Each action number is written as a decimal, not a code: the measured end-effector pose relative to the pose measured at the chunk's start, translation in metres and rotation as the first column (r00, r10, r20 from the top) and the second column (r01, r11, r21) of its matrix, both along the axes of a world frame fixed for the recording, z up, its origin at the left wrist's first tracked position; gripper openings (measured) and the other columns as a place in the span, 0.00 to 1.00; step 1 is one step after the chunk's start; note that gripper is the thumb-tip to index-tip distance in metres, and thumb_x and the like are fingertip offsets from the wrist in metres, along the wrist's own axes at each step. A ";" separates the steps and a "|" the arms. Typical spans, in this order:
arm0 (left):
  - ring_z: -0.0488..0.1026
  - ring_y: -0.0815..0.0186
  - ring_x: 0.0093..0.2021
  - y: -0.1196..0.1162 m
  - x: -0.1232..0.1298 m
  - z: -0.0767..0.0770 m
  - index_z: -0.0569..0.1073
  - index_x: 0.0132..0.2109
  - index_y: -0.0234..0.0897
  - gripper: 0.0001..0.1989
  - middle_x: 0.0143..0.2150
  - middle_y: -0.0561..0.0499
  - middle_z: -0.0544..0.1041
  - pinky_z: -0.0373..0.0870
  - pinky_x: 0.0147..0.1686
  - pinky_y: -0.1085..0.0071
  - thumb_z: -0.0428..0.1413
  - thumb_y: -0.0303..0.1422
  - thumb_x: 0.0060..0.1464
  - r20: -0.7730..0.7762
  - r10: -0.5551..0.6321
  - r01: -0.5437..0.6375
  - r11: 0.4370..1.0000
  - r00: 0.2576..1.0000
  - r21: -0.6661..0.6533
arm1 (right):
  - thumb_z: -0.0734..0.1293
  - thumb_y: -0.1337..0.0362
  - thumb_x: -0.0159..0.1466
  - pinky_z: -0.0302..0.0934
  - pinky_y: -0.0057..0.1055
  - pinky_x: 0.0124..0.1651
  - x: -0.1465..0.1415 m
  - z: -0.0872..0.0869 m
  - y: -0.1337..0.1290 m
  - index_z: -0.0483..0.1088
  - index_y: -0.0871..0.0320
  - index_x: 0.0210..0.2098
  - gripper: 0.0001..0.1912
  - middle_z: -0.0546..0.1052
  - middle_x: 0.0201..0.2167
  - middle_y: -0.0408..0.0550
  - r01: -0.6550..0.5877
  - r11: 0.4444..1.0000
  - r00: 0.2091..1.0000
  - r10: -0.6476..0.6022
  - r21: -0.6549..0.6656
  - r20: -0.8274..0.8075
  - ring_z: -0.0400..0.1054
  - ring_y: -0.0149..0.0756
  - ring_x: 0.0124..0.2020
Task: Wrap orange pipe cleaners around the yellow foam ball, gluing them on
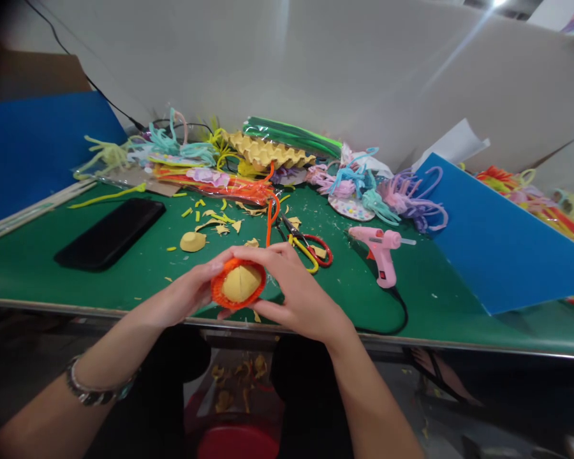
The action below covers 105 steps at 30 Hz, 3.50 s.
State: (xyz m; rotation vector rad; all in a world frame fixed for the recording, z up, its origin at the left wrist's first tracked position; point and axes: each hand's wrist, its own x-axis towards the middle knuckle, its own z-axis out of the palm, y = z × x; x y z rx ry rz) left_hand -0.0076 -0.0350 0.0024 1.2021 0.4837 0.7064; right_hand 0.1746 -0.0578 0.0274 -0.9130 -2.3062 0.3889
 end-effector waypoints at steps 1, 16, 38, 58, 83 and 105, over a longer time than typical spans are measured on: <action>0.66 0.70 0.27 0.000 -0.001 -0.001 0.65 0.51 0.39 0.20 0.36 0.49 0.71 0.62 0.18 0.78 0.48 0.44 0.54 -0.014 0.005 -0.005 1.000 1.000 0.008 | 0.63 0.72 0.57 0.60 0.37 0.51 0.000 0.000 0.000 0.57 0.53 0.55 0.27 0.69 0.52 0.49 -0.005 1.000 1.000 0.005 -0.008 -0.004 0.62 0.39 0.50; 0.68 0.62 0.43 0.001 -0.004 0.006 0.66 0.49 0.41 0.19 0.44 0.51 0.71 0.64 0.44 0.66 0.43 0.31 0.49 -0.343 0.210 -0.067 0.920 0.915 0.385 | 0.64 0.66 0.60 0.64 0.33 0.47 0.012 0.003 0.004 0.61 0.52 0.50 0.19 0.66 0.49 0.50 0.050 0.991 0.985 -0.069 -0.122 -0.156 0.63 0.37 0.51; 0.72 0.60 0.43 -0.003 -0.001 0.007 0.73 0.32 0.42 0.07 0.33 0.52 0.78 0.69 0.40 0.71 0.51 0.32 0.44 -0.333 0.159 -0.039 0.940 0.929 0.339 | 0.62 0.71 0.61 0.62 0.31 0.36 -0.010 -0.003 0.004 0.70 0.54 0.32 0.07 0.73 0.30 0.45 0.151 0.965 0.966 -0.098 0.215 -0.240 0.67 0.32 0.33; 0.74 0.57 0.37 0.006 -0.002 0.010 0.71 0.36 0.38 0.16 0.36 0.45 0.78 0.69 0.32 0.65 0.46 0.38 0.42 0.179 0.193 -0.134 0.946 0.965 -0.295 | 0.62 0.67 0.56 0.57 0.33 0.26 0.050 -0.018 0.005 0.60 0.55 0.32 0.04 0.65 0.24 0.42 0.862 0.459 0.473 -0.584 0.213 -0.660 0.60 0.33 0.21; 0.69 0.58 0.48 0.011 0.011 0.006 0.73 0.38 0.37 0.17 0.42 0.50 0.76 0.67 0.44 0.68 0.55 0.31 0.36 0.148 0.543 -0.502 0.831 0.827 -0.239 | 0.62 0.51 0.50 0.58 0.32 0.26 0.073 -0.014 -0.002 0.65 0.58 0.32 0.18 0.69 0.23 0.45 0.945 0.294 0.241 -0.922 -0.142 -0.302 0.63 0.36 0.22; 0.65 0.56 0.53 0.019 0.008 -0.011 0.69 0.48 0.37 0.21 0.48 0.49 0.73 0.57 0.54 0.62 0.53 0.34 0.43 0.075 0.459 -0.461 0.887 0.885 0.010 | 0.71 0.47 0.45 0.54 0.25 0.14 0.015 -0.009 -0.013 0.64 0.56 0.32 0.23 0.62 0.12 0.33 0.786 0.609 0.609 -0.739 0.101 -0.287 0.57 0.27 0.10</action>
